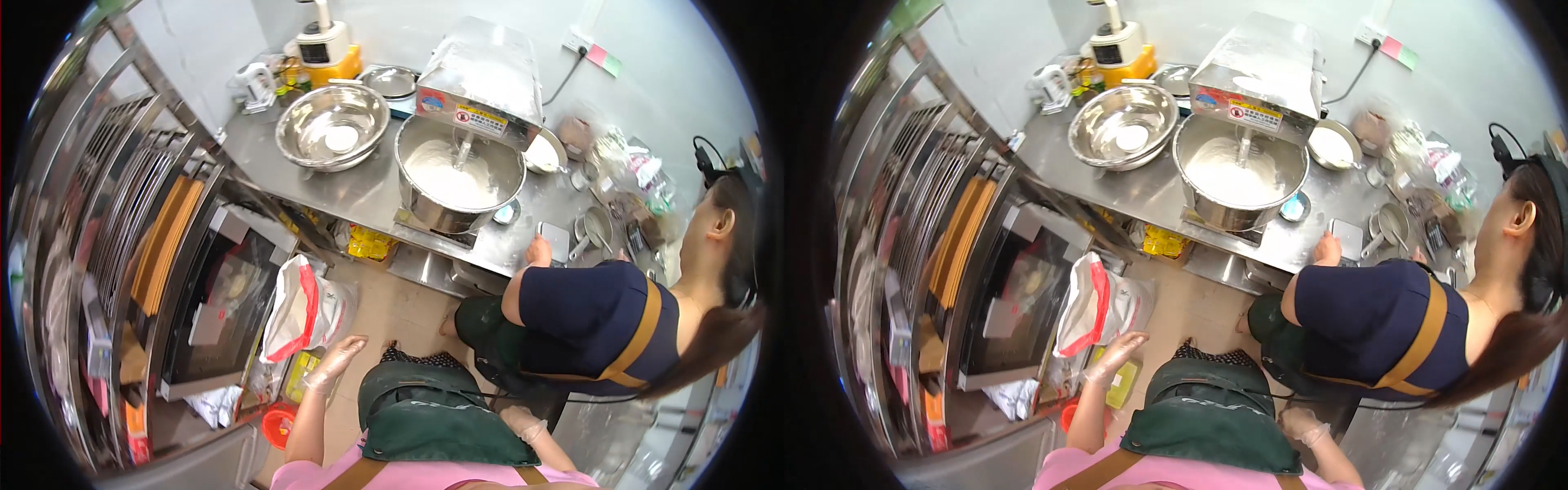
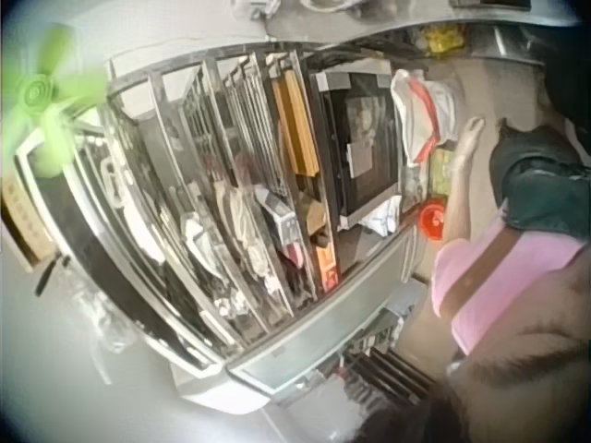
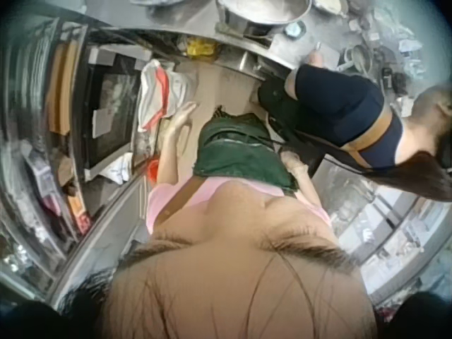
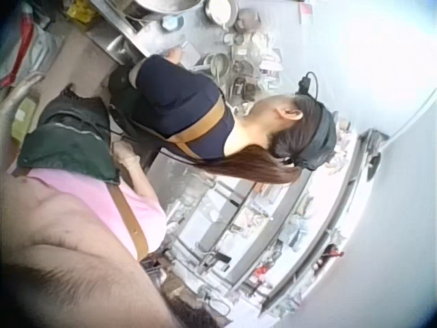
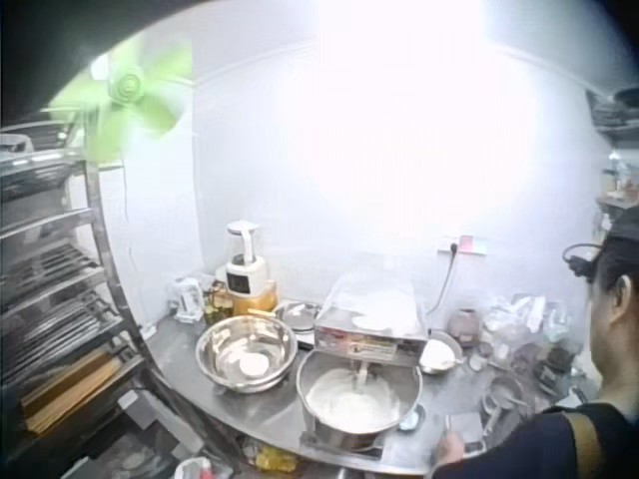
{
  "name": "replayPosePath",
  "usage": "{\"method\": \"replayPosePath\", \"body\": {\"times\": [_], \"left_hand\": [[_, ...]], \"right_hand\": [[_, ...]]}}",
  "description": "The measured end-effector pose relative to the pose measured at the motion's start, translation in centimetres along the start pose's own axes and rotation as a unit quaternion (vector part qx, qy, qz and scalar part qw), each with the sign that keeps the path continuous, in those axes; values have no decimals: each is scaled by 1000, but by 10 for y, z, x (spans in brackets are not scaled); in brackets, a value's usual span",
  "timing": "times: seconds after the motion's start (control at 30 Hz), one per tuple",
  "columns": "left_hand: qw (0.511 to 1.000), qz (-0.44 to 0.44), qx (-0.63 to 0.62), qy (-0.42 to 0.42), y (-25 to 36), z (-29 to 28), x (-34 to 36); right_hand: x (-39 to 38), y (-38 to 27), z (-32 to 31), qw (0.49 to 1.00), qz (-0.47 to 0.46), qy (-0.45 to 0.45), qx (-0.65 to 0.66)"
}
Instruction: The person arranges white circular papers and dough balls into a large steaming tray, then moves to a counter to weigh white powder into a small metal bowl and uses a calculator.
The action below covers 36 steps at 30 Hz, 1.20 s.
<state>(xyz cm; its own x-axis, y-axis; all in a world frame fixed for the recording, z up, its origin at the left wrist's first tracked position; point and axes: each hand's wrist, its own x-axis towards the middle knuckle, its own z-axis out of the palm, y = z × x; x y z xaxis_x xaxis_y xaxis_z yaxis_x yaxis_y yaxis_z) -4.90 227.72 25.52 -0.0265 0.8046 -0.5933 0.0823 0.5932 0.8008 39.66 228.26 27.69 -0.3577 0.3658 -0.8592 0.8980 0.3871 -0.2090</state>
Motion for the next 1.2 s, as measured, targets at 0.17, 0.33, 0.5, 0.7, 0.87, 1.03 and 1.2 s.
{"method": "replayPosePath", "body": {"times": [0.17, 0.33, 0.5, 0.7, 0.87, 1.03, 1.2], "left_hand": [[999, 21, -24, 31, -33, -34, 29], [994, -2, -93, -49, -32, -14, 50], [992, 20, -71, -106, -29, -15, 75], [992, 81, 46, -81, 28, -13, 111], [789, 539, 270, 117, 196, 13, 132], [702, 534, 432, 190, 254, 17, 205], [695, 486, 501, 174, 251, 23, 229]], "right_hand": [[-22, -79, -73, 984, -98, 131, 70], [1, -106, -94, 952, -72, 236, 182], [4, -111, -101, 908, -36, 313, 275], [-2, -113, -69, 900, 25, 323, 291], [-9, -122, -39, 883, 78, 340, 315], [-28, -136, -8, 862, 119, 366, 330], [-35, -130, 69, 823, 179, 387, 375]]}}
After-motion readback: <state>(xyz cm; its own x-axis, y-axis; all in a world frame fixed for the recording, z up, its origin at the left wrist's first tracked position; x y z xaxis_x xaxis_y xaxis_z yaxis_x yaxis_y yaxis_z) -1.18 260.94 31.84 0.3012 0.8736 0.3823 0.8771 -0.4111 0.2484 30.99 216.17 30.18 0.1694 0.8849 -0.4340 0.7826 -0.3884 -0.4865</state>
